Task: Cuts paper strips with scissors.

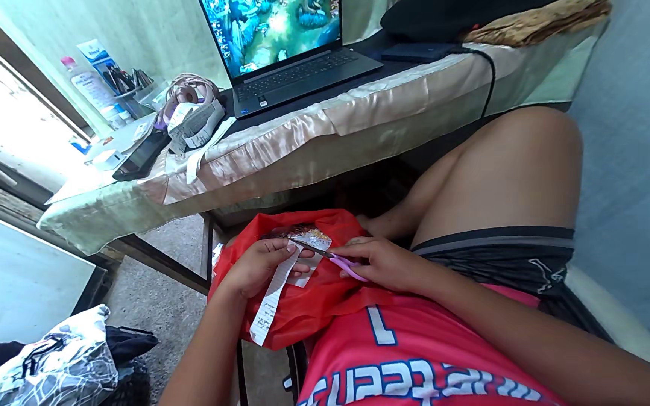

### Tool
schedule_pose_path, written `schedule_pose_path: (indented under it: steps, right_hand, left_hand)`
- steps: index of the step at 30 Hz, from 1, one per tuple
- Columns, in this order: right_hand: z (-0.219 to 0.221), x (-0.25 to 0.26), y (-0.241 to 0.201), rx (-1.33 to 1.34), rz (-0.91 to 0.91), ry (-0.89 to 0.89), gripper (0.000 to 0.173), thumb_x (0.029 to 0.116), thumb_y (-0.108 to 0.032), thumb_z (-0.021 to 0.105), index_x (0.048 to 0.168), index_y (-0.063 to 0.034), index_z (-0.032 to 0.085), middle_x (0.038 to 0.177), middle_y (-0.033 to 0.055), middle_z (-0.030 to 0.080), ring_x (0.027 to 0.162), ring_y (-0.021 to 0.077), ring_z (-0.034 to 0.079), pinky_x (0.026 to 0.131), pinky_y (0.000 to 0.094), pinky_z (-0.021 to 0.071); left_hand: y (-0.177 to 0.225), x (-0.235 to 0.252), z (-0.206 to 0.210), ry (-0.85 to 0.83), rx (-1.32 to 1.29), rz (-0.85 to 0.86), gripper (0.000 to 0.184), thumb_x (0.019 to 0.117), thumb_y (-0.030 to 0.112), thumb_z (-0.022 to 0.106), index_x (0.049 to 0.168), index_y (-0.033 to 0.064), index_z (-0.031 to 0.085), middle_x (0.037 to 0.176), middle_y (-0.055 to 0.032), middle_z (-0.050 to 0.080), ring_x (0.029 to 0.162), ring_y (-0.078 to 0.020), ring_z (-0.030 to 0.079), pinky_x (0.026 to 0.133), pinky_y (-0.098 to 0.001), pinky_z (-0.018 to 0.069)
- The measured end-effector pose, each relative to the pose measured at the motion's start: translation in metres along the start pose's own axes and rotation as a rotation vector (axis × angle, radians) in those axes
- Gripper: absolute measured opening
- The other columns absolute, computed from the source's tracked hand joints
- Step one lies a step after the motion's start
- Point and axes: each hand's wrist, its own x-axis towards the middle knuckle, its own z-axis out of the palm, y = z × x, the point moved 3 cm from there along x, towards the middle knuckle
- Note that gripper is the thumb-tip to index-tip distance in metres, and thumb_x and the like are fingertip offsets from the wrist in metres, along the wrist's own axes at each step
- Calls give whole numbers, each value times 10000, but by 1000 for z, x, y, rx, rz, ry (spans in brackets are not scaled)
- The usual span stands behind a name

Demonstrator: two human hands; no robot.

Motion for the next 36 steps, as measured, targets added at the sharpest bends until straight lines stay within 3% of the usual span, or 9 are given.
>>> schedule_pose_path:
  steps: [6, 18, 21, 25, 31, 36]
  right_hand:
    - [0, -1, -3, -6, -22, -22, 519, 937, -436, 723, 1411, -240, 643, 1174, 40, 677, 1043, 89, 623, 913, 265, 523]
    - [0, 0, 0, -15, 9, 2, 420, 978, -320, 693, 1386, -225, 666, 1188, 54, 698, 1046, 106, 646, 927, 263, 527]
    - [1, -1, -3, -15, 5, -17, 467, 965, -367, 704, 1406, -224, 646, 1175, 63, 682, 1013, 105, 638, 897, 268, 533]
    - [2, -1, -6, -28, -18, -9, 512, 949, -432, 709, 1414, -229, 639, 1193, 58, 676, 1067, 111, 626, 938, 282, 521]
    - [1, -1, -4, -70, -17, 18, 457, 975, -364, 686, 1407, -218, 648, 1232, 67, 684, 1122, 138, 633, 983, 307, 516]
    - [0, 0, -3, -75, -7, 25, 423, 986, -327, 676, 1395, -217, 659, 1194, 66, 696, 1076, 135, 648, 950, 297, 529]
  left_hand:
    - [-2, 1, -1, 9, -4, 3, 269, 1087, 100, 442, 1214, -29, 641, 1154, -168, 733, 955, -256, 749, 879, -405, 617]
    - [-1, 1, 0, 4, -3, -4, 269, 1093, 116, 442, 1206, -28, 638, 1179, -159, 731, 975, -250, 749, 892, -400, 613]
    - [-1, 1, -1, 1, -1, 0, 273, 1096, 118, 433, 1207, -25, 637, 1182, -157, 729, 976, -249, 748, 896, -401, 612]
    - [-1, 1, -1, 13, -2, 12, 274, 1092, 110, 432, 1204, -26, 642, 1164, -162, 733, 959, -256, 751, 885, -405, 617]
    - [-1, 1, 0, 21, 3, 2, 280, 1097, 126, 432, 1201, -28, 641, 1171, -156, 731, 963, -248, 749, 883, -399, 615]
    - [-1, 1, 0, 26, -8, -12, 282, 1098, 129, 435, 1224, -30, 631, 1179, -158, 728, 967, -250, 748, 886, -399, 614]
